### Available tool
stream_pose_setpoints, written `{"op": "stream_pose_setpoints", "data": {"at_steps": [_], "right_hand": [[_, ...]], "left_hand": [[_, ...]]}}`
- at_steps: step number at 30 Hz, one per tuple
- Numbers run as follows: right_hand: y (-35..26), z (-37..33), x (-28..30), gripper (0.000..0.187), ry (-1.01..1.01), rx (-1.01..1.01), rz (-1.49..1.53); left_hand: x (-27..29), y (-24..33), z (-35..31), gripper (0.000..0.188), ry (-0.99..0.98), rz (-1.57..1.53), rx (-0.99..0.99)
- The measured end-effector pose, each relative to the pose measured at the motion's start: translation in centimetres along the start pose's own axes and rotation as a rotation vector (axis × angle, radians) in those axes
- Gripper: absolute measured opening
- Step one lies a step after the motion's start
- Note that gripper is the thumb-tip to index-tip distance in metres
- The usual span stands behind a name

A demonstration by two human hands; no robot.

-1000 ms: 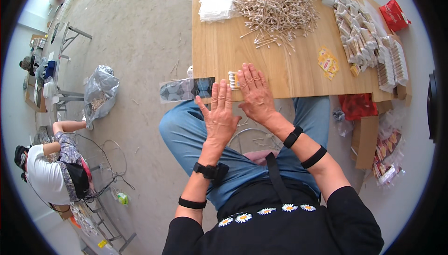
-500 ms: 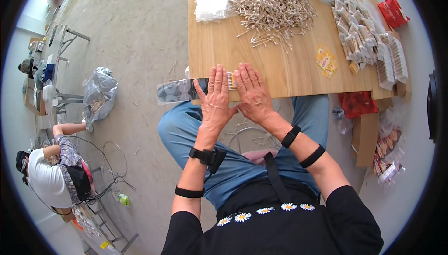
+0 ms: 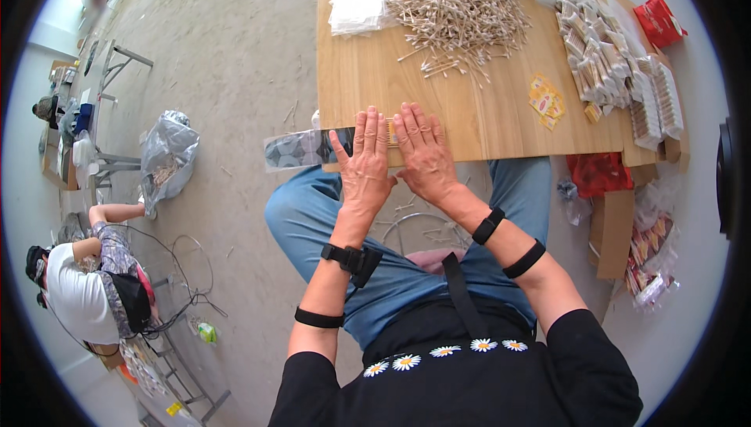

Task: Packing bundles of cotton swabs into plastic bags and placing them on a pile.

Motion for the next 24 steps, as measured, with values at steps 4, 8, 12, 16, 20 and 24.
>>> {"op": "stream_pose_setpoints", "data": {"at_steps": [4, 8, 12, 16, 20, 24], "right_hand": [[-0.2, 0.1, 0.0, 0.106, -0.039, -0.017, -0.051], [-0.2, 0.5, 0.0, 0.107, -0.053, -0.023, -0.076], [0.0, 0.5, -0.1, 0.11, -0.053, -0.016, -0.084], [0.1, 0.5, -0.6, 0.11, -0.026, -0.002, -0.096], [-0.1, 0.6, -0.7, 0.103, -0.024, -0.009, -0.057], [0.2, 0.7, -0.6, 0.101, 0.005, 0.002, -0.024]], "left_hand": [[-0.1, 0.1, 0.0, 0.127, -0.004, 0.026, 0.001], [-0.2, 0.0, 0.0, 0.127, 0.016, 0.02, -0.005], [-0.4, 0.1, 0.1, 0.127, 0.025, 0.01, -0.008], [-0.1, 0.1, 0.0, 0.126, 0.025, -0.003, 0.002], [1.6, -0.3, -0.7, 0.117, 0.03, -0.055, 0.04], [3.0, -3.6, -1.7, 0.101, 0.151, -0.174, 0.189]]}}
Point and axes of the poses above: each hand's wrist, its own z-axis towards the middle knuckle, its own x-axis out of the back of the hand, y = z × x, the point moved 1 cm from there along z, towards the middle knuckle, and after that the axes turned 11 degrees about x, right-handed, at the moved point
